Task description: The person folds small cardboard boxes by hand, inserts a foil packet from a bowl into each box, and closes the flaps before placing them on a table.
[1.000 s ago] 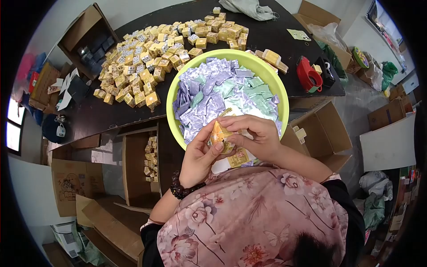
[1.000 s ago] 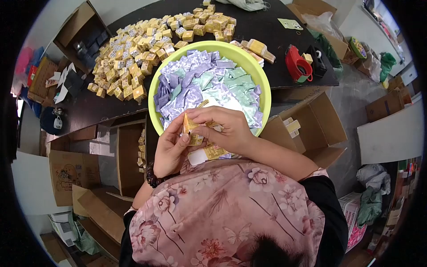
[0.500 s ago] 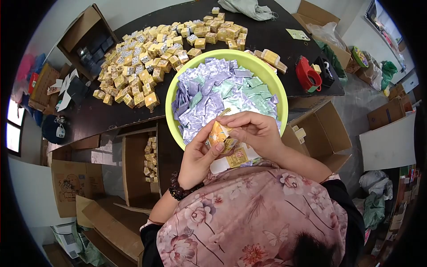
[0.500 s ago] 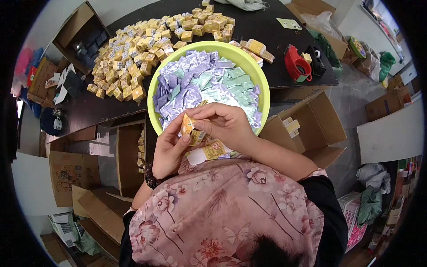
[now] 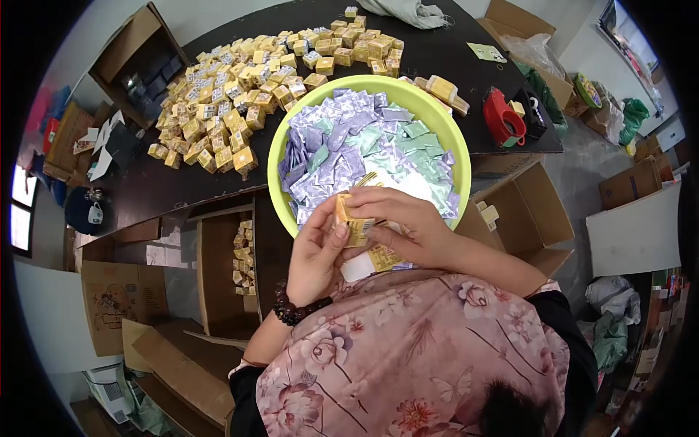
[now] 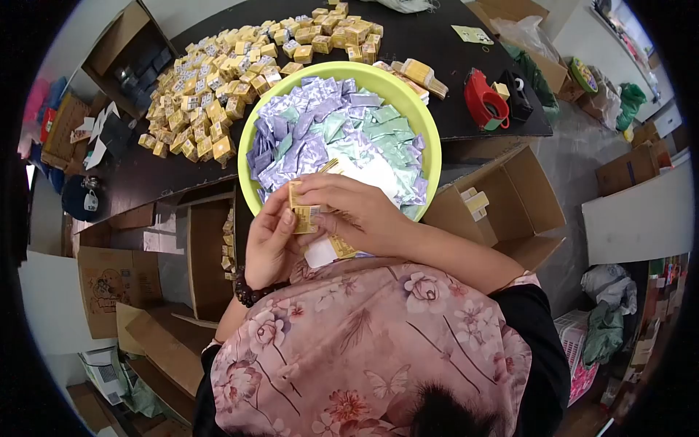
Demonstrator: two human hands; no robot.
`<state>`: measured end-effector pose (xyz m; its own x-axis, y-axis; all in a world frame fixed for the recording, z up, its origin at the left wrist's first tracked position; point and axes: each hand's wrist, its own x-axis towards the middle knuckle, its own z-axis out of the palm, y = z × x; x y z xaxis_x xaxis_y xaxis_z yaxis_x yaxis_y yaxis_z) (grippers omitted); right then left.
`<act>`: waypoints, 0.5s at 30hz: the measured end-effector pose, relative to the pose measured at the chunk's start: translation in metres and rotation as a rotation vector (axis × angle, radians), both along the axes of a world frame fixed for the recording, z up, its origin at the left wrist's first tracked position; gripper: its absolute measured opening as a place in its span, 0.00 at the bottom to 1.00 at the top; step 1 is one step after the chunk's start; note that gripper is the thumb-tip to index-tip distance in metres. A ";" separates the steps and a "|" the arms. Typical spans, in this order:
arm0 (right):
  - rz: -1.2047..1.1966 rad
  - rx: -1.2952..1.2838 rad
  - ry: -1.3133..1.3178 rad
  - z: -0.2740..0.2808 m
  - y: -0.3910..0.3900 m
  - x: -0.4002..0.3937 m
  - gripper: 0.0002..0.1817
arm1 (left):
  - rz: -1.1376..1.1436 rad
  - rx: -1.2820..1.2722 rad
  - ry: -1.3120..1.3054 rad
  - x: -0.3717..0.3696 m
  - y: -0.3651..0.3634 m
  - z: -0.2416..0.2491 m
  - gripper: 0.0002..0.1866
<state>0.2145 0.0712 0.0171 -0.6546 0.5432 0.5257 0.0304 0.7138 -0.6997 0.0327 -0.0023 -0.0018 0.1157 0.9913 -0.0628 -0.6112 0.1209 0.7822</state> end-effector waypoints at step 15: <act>-0.128 0.214 -0.650 -0.015 -0.013 0.023 0.28 | 0.775 -0.066 1.652 -0.161 -0.049 -0.081 0.32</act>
<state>0.2376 0.0578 0.0018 -0.8103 0.5656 0.1532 0.4888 0.7966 -0.3557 -0.1285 -0.0509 -0.0824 -0.5304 0.7765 0.3400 0.7685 0.2711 0.5796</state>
